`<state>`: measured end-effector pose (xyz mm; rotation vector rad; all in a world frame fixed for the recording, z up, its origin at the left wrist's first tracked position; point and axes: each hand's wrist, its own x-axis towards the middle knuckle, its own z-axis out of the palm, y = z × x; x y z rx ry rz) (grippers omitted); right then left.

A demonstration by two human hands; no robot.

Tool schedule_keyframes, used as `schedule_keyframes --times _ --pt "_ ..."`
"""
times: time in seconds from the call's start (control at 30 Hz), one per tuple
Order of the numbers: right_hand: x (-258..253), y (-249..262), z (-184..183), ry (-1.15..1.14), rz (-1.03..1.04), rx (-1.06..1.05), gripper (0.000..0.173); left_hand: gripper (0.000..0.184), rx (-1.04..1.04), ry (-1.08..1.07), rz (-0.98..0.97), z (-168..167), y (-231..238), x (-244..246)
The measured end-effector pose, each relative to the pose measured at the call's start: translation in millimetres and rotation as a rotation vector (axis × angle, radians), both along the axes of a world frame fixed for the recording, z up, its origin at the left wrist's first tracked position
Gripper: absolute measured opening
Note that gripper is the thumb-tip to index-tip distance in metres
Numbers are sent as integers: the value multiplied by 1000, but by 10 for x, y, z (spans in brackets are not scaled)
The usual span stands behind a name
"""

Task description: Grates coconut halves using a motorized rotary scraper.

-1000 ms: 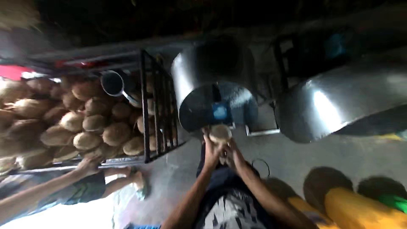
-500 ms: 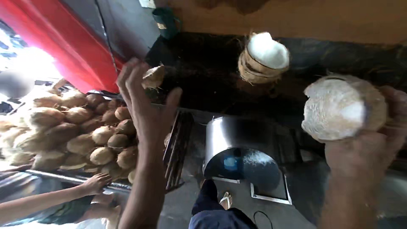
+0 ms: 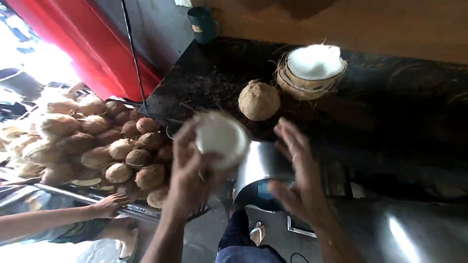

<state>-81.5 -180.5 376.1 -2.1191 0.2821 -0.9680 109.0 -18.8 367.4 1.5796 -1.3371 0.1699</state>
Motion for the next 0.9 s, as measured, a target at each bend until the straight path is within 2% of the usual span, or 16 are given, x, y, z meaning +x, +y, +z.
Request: schedule_keyframes --times 0.07,0.1,0.17,0.23,0.27,0.37,0.47,0.57,0.63,0.73,0.8,0.83,0.9 --pt "-303 303 -297 -68 162 219 97 27 -12 54 -273 -207 138 -527" --pt "-449 416 -450 -113 192 300 95 34 -10 94 -346 -329 175 -748" --pt "-750 581 -734 -180 189 406 92 69 28 248 -397 -593 226 -1077" --pt "-999 717 -1006 -203 177 511 95 109 108 543 -535 -846 247 -1297" --pt "-1111 785 -1151 -202 162 568 98 118 150 684 -604 -967 266 -1408" --pt "-1351 977 -1607 -178 21 705 106 115 236 888 -614 -1357 294 -1685" --pt "-1406 1320 -2013 -150 -203 866 113 113 322 1013 -457 -1782 389 -1924" --pt "-1274 1349 -2266 -89 -294 1010 115 124 399 1115 -382 -2153 368 -1875" --pt "-1228 1302 -2440 -20 -349 1066 116 123 458 1157 -362 -2312 329 -1806" --pt "-1135 1198 -2757 37 -394 1200 110 105 534 1261 -264 -2492 138 -1779" --pt "-1030 1119 -3010 -44 -415 1386 104 100 623 1301 -155 -2649 -24 -1784" --pt "-947 1052 -3119 -126 -426 1497 96 98 657 1317 -100 -2739 -124 -1776" --pt "-801 922 -3255 -245 -445 1668 67 93 679 1320 -38 -2930 -297 -1760"
